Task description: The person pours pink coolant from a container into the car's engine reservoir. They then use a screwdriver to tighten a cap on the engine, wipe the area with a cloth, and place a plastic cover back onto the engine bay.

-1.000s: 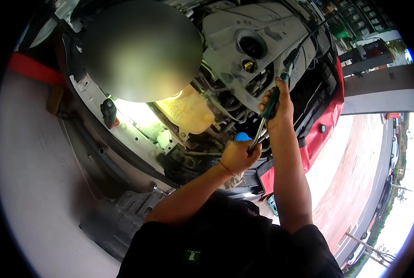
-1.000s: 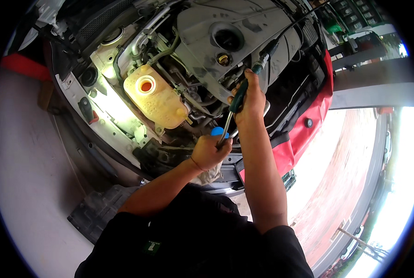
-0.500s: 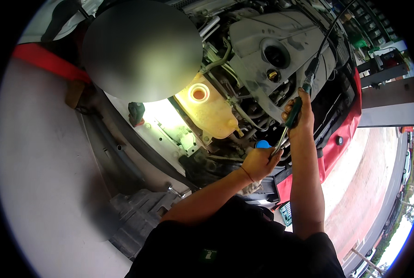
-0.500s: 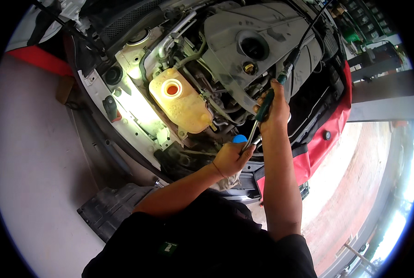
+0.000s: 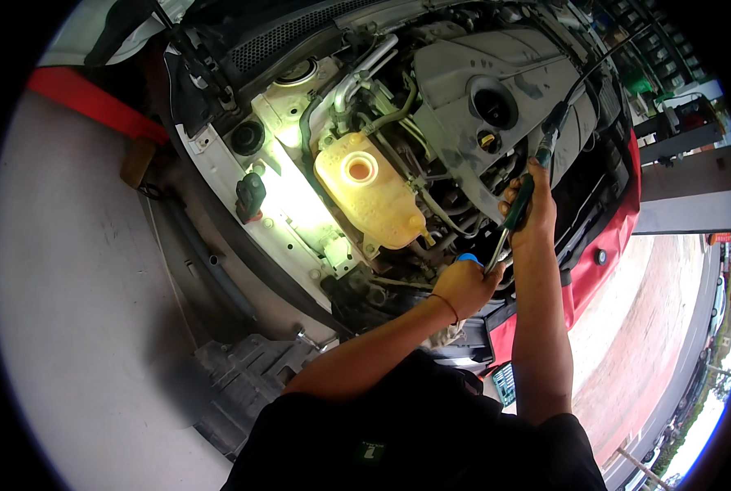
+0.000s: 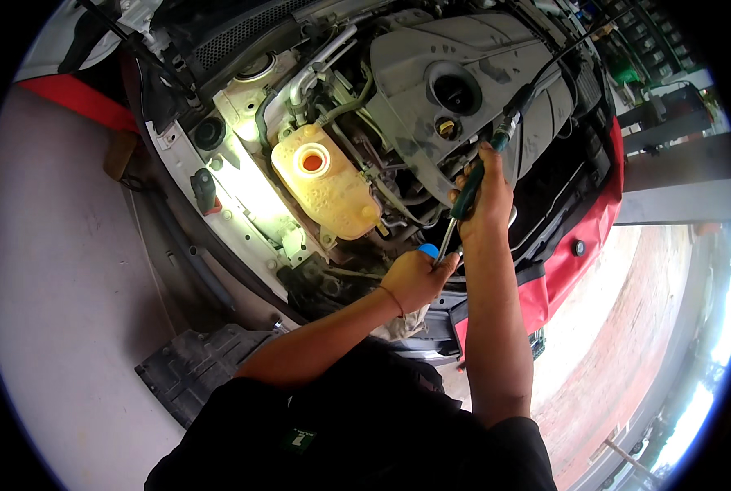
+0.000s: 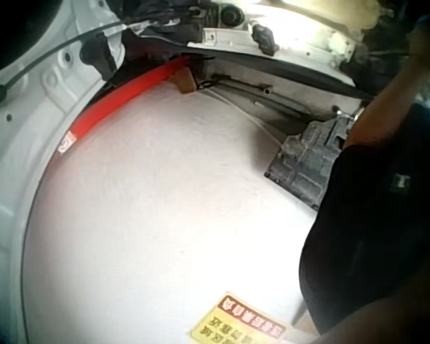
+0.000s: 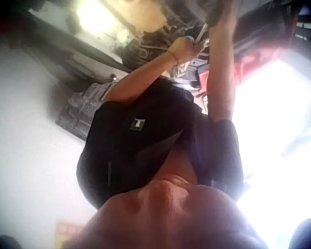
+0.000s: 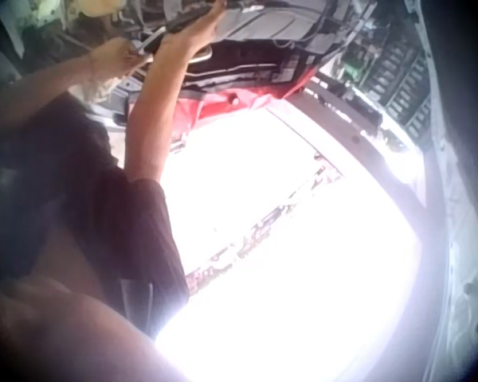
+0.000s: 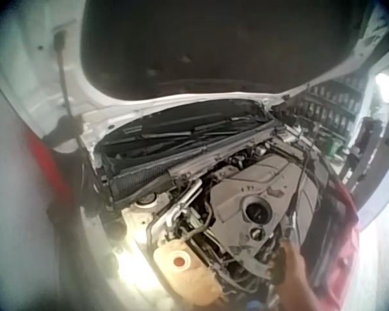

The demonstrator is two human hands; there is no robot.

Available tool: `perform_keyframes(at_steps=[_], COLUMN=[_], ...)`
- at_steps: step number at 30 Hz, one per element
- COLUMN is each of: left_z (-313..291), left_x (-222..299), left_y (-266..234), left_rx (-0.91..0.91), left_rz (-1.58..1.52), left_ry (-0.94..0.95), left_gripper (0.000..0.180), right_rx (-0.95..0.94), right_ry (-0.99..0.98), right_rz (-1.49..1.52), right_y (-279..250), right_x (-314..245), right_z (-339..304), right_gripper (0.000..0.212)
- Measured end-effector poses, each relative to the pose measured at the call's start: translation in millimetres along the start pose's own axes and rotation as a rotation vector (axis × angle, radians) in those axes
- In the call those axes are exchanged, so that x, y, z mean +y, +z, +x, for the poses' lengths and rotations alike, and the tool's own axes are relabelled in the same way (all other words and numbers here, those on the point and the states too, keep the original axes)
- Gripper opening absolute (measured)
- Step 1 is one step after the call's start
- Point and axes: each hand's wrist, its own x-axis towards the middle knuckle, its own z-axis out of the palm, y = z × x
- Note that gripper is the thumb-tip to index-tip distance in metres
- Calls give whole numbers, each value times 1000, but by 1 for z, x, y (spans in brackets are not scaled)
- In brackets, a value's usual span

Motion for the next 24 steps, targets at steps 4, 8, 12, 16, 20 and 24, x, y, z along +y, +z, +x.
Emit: perform_keyframes(at_steps=[4,8,12,16,20,24], left_z=[-2,-1,2,1,0,-1], left_x=[-3,-6,-13,-13,-10,-11], left_y=[12,15,20,19,18,18], left_rx=[193,205,265,255,267,278], left_rz=[135,127,108,111,89,85], left_ry=[66,106,159,150,150,184], left_gripper=[58,56,54,52,51,50], right_rx=[11,34,26,36,24,18], right_ry=[-9,-12,-27,-23,-24,-20], right_rz=[-2,-15,-21,-17,-22,-25], right_y=[0,1,4,4,5,4], right_x=[-1,-1,-3,-3,-4,-1], right_z=[-2,-4,-7,-7,-9,-7], right_gripper=[31,31,30,30,35,38])
